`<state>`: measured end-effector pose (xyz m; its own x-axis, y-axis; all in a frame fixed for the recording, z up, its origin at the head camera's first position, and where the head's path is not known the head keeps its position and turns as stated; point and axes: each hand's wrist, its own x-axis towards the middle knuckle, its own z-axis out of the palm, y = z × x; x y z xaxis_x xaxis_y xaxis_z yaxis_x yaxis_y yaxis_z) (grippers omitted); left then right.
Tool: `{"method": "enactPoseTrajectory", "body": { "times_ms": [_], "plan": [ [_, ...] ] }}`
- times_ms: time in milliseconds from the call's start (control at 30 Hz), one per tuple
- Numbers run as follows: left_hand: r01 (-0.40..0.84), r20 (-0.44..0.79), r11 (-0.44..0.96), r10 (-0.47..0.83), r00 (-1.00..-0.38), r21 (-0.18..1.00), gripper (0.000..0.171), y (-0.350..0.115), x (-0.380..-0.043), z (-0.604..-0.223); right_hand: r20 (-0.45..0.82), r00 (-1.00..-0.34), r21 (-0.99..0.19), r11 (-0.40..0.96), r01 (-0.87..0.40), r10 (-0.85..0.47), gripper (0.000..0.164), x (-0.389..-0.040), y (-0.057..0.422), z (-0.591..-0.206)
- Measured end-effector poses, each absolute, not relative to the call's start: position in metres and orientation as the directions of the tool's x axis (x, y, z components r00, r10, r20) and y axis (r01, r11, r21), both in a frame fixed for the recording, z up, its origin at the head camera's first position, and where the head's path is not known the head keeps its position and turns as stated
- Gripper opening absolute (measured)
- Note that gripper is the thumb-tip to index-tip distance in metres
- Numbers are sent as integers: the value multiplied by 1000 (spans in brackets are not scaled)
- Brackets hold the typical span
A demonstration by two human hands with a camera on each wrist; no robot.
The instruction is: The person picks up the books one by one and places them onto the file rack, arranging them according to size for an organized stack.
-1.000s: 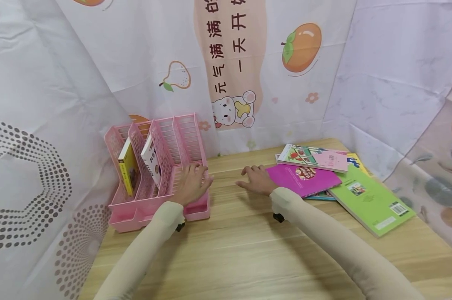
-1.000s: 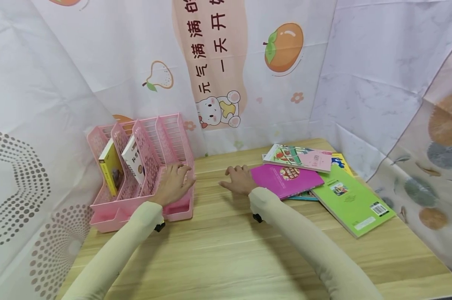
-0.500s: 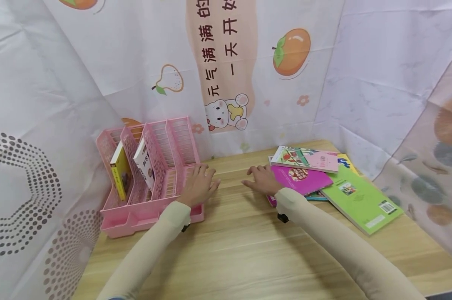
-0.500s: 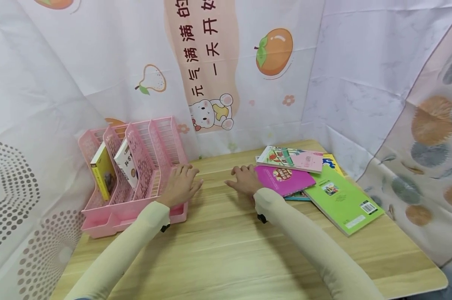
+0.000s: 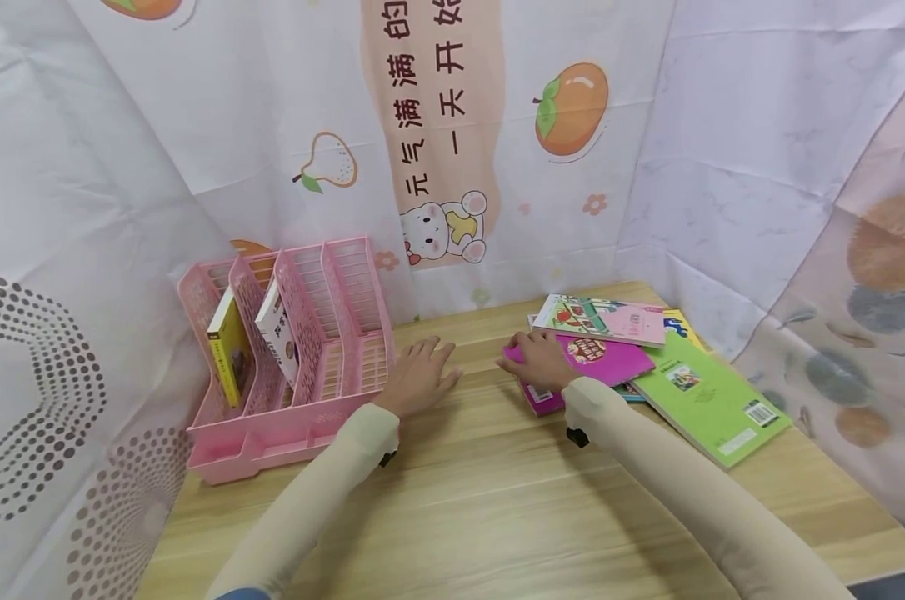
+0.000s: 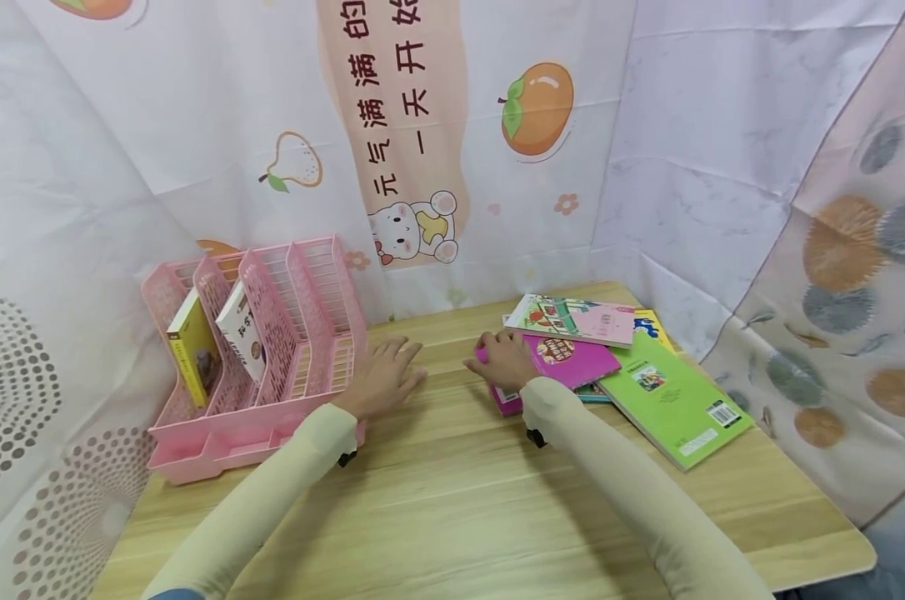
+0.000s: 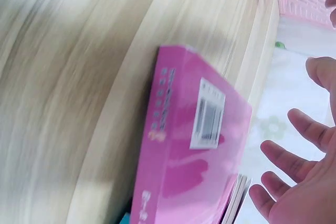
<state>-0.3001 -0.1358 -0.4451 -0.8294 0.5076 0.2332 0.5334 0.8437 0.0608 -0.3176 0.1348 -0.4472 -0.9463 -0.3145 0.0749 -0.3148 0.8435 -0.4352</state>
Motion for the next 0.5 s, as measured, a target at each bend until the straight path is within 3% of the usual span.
{"method": "enactPoseTrajectory", "body": {
  "times_ms": [200, 500],
  "plan": [
    [535, 184, 836, 511, -840, 122, 60, -123, -302, -455, 81, -964, -421, 868, -264, -254, 53, -320, 152, -449],
    [545, 176, 834, 526, -832, 89, 59, -112, -306, -464, 14, -997, -447, 892, -71, -73, 52, -321, 192, -447]
  ]
}}
